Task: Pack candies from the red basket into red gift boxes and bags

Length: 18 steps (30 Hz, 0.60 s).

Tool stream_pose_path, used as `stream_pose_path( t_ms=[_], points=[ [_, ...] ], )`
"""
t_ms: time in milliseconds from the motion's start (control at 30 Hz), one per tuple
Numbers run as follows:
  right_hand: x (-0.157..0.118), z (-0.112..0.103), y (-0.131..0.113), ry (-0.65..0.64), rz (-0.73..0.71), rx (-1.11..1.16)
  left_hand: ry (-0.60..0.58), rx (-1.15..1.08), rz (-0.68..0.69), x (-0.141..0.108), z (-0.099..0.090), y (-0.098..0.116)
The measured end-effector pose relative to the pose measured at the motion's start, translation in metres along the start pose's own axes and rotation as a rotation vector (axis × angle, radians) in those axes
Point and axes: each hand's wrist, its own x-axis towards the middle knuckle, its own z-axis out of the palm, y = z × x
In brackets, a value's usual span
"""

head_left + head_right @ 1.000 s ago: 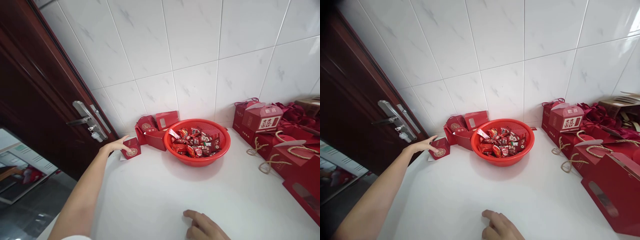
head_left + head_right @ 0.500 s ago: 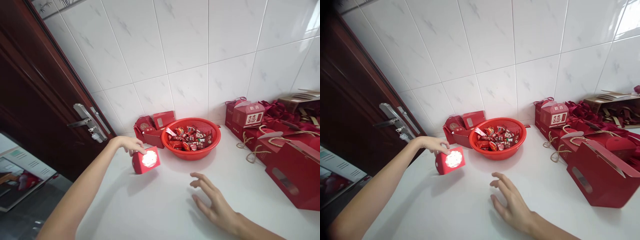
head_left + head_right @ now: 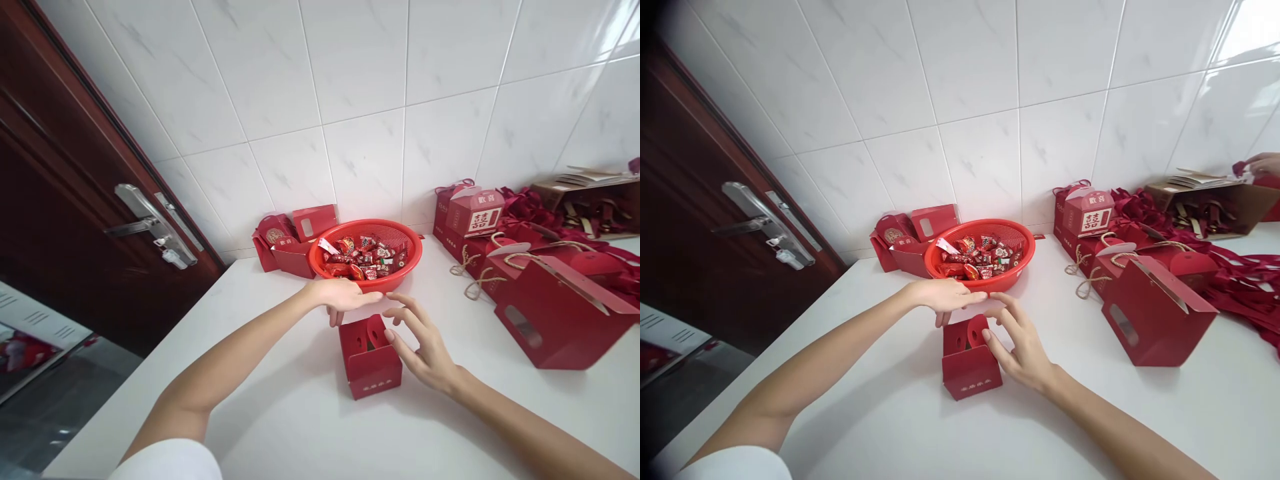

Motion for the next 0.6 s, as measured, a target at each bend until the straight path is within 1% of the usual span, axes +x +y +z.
stream_pose_path(
  t_ms=[100,200,300,433,533,600],
  points=[
    [0.005,-0.008,0.002,0.001,0.022,0.031,0.187,0.064,0.057,-0.016,0.004,0.001],
    [0.009,-0.016,0.001,-0.038,0.035,0.103,0.274,0.085,0.106,-0.036,0.014,0.002],
    [0.012,-0.023,-0.005,-0.119,0.038,0.199,0.315,0.069,0.155,-0.050,0.029,0.003],
    [0.015,-0.025,-0.016,-0.294,0.041,0.305,0.325,0.079,0.154,-0.054,0.047,0.002],
    [0.014,-0.023,-0.021,-0.390,0.048,0.335,0.307,0.084,0.150,-0.052,0.053,0.001],
    [0.014,-0.022,-0.022,-0.422,0.036,0.334,0.309,0.044,0.143,-0.053,0.055,0.000]
  ],
)
